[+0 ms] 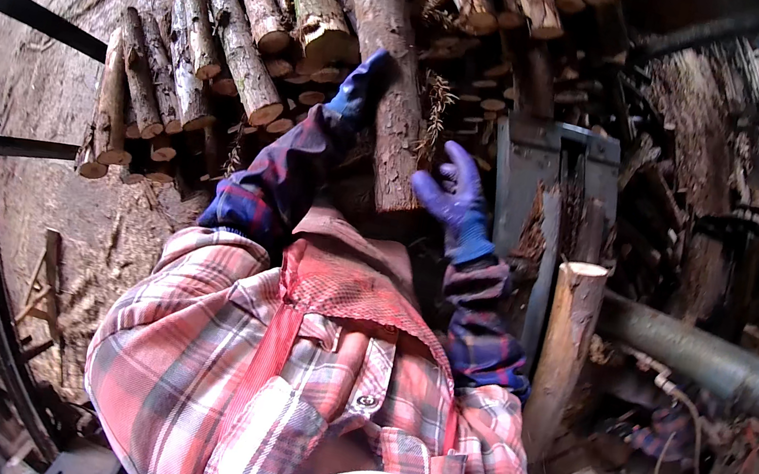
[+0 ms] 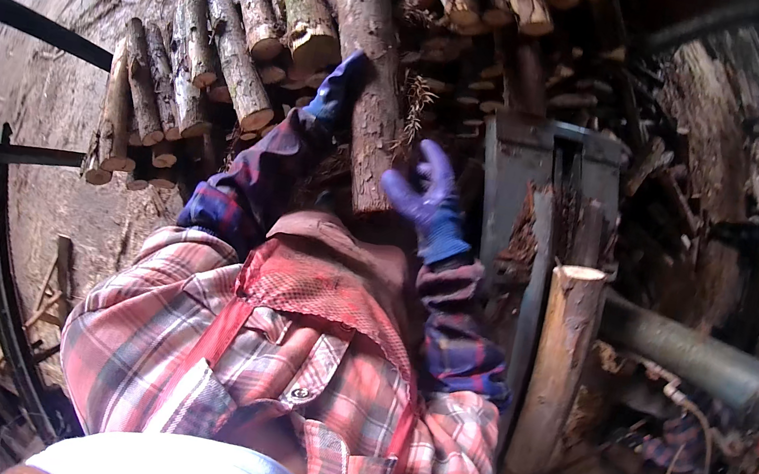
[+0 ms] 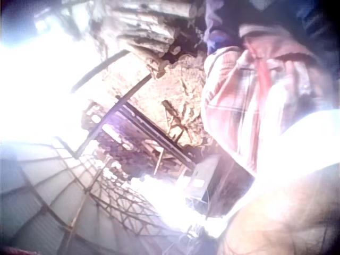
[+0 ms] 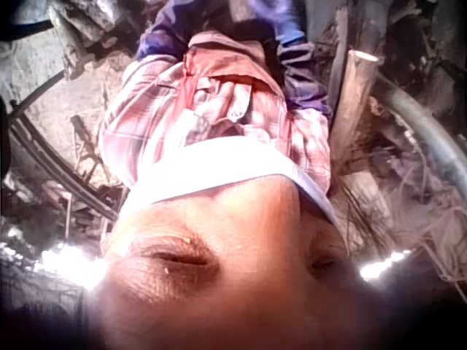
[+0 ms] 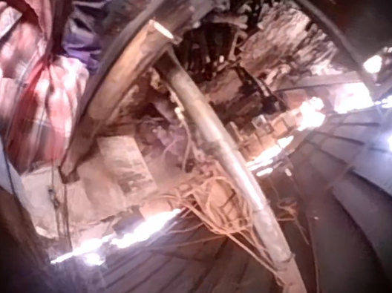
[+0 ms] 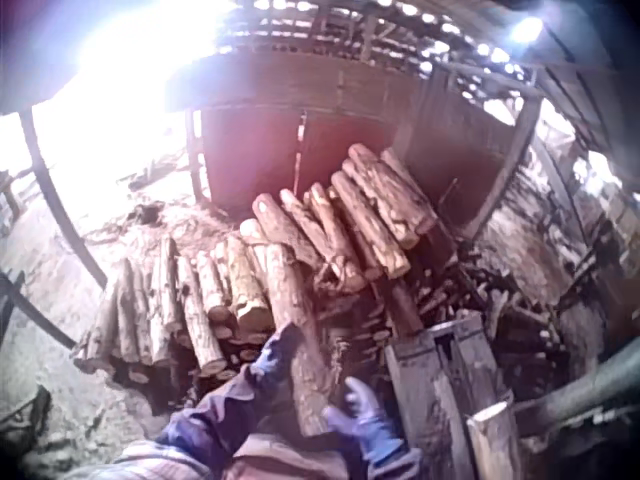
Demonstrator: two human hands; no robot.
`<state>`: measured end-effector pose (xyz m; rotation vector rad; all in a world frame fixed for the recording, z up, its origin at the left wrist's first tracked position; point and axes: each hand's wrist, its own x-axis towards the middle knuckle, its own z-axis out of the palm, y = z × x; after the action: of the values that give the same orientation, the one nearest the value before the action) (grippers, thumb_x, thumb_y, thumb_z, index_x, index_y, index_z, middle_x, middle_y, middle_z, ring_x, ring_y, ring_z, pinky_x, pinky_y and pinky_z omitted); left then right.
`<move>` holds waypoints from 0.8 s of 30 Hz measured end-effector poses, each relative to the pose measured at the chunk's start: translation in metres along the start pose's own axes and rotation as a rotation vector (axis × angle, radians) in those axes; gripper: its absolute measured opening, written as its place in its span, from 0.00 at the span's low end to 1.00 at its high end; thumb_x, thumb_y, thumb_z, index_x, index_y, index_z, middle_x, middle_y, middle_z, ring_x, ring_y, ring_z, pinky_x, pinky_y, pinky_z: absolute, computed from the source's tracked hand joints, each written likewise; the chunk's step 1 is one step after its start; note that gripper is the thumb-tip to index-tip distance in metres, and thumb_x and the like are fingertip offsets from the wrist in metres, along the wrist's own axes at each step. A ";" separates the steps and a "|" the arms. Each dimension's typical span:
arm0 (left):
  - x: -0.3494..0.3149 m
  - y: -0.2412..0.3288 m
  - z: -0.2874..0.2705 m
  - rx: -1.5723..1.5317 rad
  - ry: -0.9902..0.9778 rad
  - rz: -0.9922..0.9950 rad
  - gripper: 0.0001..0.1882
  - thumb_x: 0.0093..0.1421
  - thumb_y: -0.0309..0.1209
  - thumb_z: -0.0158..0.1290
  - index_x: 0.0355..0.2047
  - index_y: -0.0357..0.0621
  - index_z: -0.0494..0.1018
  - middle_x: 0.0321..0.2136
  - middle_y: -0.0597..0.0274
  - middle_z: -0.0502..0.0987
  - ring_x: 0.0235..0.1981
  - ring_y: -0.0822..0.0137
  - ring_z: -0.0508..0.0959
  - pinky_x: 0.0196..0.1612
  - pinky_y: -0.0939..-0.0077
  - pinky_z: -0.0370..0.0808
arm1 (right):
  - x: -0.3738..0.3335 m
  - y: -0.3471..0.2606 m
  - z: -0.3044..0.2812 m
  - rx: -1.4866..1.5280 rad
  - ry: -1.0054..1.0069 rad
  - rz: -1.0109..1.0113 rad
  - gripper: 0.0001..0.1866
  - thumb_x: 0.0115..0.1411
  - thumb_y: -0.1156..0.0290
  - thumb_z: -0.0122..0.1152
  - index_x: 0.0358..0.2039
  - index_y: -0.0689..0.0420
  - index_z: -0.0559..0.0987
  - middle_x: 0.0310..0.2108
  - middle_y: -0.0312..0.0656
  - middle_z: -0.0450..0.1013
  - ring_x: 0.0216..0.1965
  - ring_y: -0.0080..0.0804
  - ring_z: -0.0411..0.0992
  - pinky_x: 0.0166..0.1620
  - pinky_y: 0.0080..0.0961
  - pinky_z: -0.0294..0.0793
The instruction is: The person picks up cut logs from a pile and places them onto a metal conveyor or rack. They handle the logs one by one, lifting them with both hands and arranging them in a row. The task is repetitive, involving continuous lifting and placement of the wood pieces.
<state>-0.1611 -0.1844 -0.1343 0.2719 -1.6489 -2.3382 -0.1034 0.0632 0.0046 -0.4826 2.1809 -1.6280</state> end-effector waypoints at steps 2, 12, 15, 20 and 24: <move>-0.028 -0.015 0.006 -0.177 0.069 0.029 0.28 0.69 0.44 0.38 0.63 0.38 0.56 0.62 0.58 0.61 0.61 0.65 0.63 0.65 0.68 0.57 | -0.019 0.022 -0.012 0.123 0.090 0.124 0.46 0.47 0.56 0.74 0.62 0.59 0.61 0.56 0.48 0.63 0.57 0.37 0.61 0.61 0.35 0.59; -0.169 -0.019 0.064 -0.234 0.008 -0.019 0.31 0.65 0.44 0.46 0.63 0.42 0.56 0.62 0.55 0.59 0.62 0.62 0.61 0.64 0.64 0.57 | -0.143 0.074 -0.024 0.846 -0.263 0.404 0.30 0.56 0.67 0.66 0.58 0.57 0.67 0.52 0.36 0.69 0.50 0.26 0.68 0.57 0.24 0.64; -0.179 -0.019 0.097 -0.194 -0.089 -0.078 0.30 0.64 0.41 0.48 0.63 0.42 0.57 0.61 0.55 0.60 0.61 0.62 0.62 0.63 0.65 0.59 | -0.175 0.078 -0.035 0.875 -0.207 0.223 0.26 0.58 0.70 0.63 0.56 0.57 0.69 0.50 0.36 0.70 0.50 0.26 0.68 0.56 0.26 0.66; -0.156 0.028 0.198 -0.032 -0.388 -0.017 0.29 0.62 0.37 0.51 0.62 0.41 0.59 0.60 0.54 0.61 0.60 0.62 0.64 0.62 0.66 0.62 | -0.215 0.078 -0.105 0.932 0.060 0.161 0.32 0.55 0.74 0.64 0.60 0.56 0.65 0.51 0.35 0.69 0.52 0.26 0.67 0.52 0.23 0.71; -0.141 0.089 0.273 0.185 -0.705 0.474 0.27 0.61 0.34 0.54 0.59 0.40 0.62 0.57 0.54 0.64 0.57 0.64 0.66 0.58 0.68 0.66 | -0.205 0.055 -0.214 0.390 0.204 -0.131 0.35 0.54 0.83 0.60 0.62 0.57 0.61 0.49 0.50 0.70 0.46 0.37 0.73 0.51 0.30 0.75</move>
<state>-0.1009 0.0759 0.0414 -0.9110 -1.9329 -2.0107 -0.0325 0.3554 0.0268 -0.3617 1.9236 -2.1958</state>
